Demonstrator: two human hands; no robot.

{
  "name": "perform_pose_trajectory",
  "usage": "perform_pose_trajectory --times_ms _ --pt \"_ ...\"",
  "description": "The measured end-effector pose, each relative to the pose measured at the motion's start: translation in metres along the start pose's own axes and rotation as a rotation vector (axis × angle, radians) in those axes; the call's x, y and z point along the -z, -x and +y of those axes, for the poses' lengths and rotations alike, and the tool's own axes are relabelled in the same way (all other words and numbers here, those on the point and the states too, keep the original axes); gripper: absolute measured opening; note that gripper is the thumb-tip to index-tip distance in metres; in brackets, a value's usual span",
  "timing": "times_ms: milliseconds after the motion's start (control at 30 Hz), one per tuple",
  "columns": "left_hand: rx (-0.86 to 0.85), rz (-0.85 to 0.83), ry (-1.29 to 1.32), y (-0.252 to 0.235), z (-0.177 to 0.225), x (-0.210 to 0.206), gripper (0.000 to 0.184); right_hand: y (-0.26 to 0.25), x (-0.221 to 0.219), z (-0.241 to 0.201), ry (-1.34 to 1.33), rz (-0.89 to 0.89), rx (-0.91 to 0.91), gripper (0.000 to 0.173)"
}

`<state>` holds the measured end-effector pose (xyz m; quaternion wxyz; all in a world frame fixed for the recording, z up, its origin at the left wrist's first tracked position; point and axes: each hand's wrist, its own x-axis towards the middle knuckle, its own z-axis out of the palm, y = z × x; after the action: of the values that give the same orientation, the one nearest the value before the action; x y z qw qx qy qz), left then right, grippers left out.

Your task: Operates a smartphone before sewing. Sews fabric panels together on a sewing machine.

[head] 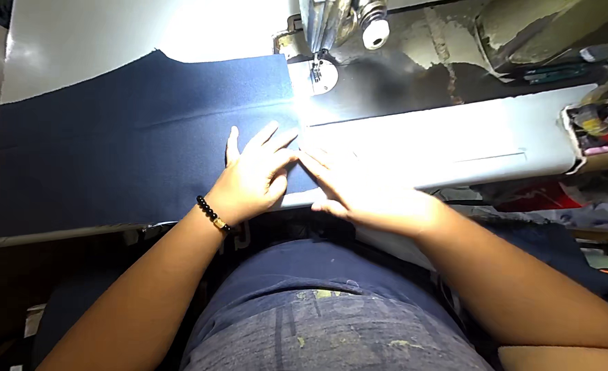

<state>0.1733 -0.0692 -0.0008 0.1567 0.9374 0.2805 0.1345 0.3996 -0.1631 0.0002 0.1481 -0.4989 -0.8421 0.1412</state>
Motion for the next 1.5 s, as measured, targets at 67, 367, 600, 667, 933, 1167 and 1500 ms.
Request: perform_pose_trajectory --times_ms 67,367,600,667,933,1167,1500 --pt "0.0 0.014 0.016 -0.021 -0.012 0.002 0.042 -0.015 0.023 0.027 0.012 -0.093 -0.057 0.073" --pt "-0.012 -0.022 0.026 -0.119 -0.064 0.011 0.044 -0.071 0.046 0.128 -0.108 0.394 -0.277 0.032" --pt "-0.078 0.016 -0.007 -0.114 -0.064 0.012 0.051 -0.074 0.045 0.122 -0.299 0.234 -0.062 0.025" --pt "-0.09 0.006 -0.023 -0.113 -0.064 0.012 0.056 -0.074 0.046 0.122 -0.263 0.216 0.0 0.028" --pt "-0.134 0.005 -0.003 -0.114 -0.065 0.013 0.056 -0.07 0.047 0.122 -0.234 0.194 0.043 0.039" --pt "-0.137 0.006 -0.004 -0.115 -0.065 0.013 0.054 -0.071 0.049 0.123 -0.269 0.18 -0.001 0.047" --pt "-0.146 0.016 -0.006 -0.115 -0.068 0.011 0.055 -0.071 0.053 0.121 -0.423 0.215 -0.081 0.04"
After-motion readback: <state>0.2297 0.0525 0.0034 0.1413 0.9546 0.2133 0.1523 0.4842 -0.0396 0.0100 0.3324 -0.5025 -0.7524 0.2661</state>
